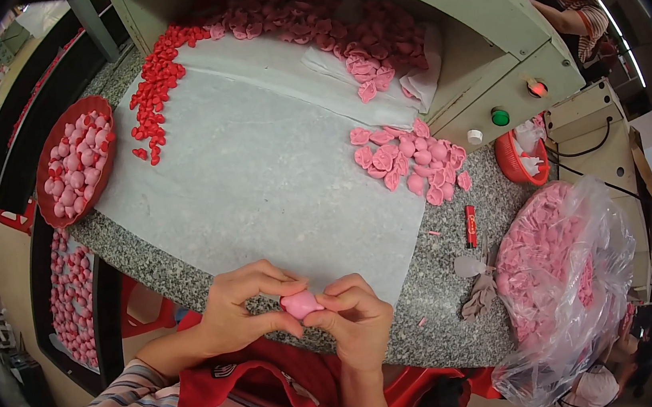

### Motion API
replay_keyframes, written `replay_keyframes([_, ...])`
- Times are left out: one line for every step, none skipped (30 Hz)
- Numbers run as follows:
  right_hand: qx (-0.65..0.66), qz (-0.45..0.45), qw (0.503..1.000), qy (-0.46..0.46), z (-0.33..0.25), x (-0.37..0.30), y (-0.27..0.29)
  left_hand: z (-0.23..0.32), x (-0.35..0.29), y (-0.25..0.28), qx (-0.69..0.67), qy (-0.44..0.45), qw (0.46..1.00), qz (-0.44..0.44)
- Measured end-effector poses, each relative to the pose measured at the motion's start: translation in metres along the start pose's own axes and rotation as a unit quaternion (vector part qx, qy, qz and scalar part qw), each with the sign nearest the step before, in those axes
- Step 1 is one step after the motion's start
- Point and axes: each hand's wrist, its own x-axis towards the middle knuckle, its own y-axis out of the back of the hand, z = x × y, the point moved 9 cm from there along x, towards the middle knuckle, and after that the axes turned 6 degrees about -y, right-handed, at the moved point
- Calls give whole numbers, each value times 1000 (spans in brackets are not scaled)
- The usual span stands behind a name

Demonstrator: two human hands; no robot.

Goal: Assembling and organizing small pink and red plastic components at a factory workbench.

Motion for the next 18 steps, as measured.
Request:
replay_keyframes([1, 4, 1000, -1, -9, 4, 4, 5, 2, 3, 0, 2, 1000, -3])
replay_keyframes([-100, -49, 993, -38, -13, 8, -6, 3, 4, 0, 75, 32, 995, -49])
replay_keyframes([-198, -105, 972, -77, -11, 11, -17, -2, 4, -2, 151, 64, 982, -92])
replay_keyframes([-196, -103, 972, -76, -17, 14, -21, -5, 7, 1, 152, 63, 982, -95])
replay_keyframes([-236, -112, 962, -72, -20, 17, -27, -14, 10, 1, 98, 86, 986, -102])
replay_keyframes([-276, -124, 951, -67, -22, 19, -31, -22, 11, -1, 46, 108, 987, -106])
replay_keyframes([-275, -124, 951, -65, -20, 20, -34, -26, 11, -2, 48, 107, 987, -106])
replay_keyframes([-282, -48, 958, -5, -29, 21, -29, -45, 5, -5, -176, 208, 961, -46])
replay_keyframes([-284, 26, 957, 53, -37, 19, -25, -63, -6, -13, -387, 297, 873, 22])
replay_keyframes([-283, 26, 957, 53, -34, 15, -31, -68, -7, -20, -501, 261, 824, 32])
replay_keyframes([-321, 61, 942, 80, -37, 10, -34, -73, -11, -26, -500, 261, 825, 33])
replay_keyframes([-358, 96, 922, 107, -41, 2, -37, -72, -16, -36, -583, 264, 767, 44])
replay_keyframes([-361, 125, 915, 126, -39, -2, -37, -71, -20, -45, -659, 264, 702, 55])
replay_keyframes([-360, 125, 916, 125, -36, -3, -35, -68, -20, -50, -674, 241, 697, 41])
replay_keyframes([-373, 111, 910, 146, -37, -2, -35, -69, -19, -48, -674, 243, 696, 40])
replay_keyframes([-385, 97, 903, 167, -39, -3, -36, -69, -17, -42, -628, 236, 741, 31])
replay_keyframes([-384, 98, 903, 166, -41, -3, -33, -69, -14, -35, -579, 228, 782, 22])
replay_keyframes([-392, 64, 905, 152, -39, 0, -34, -69, -11, -29, -580, 229, 782, 20])
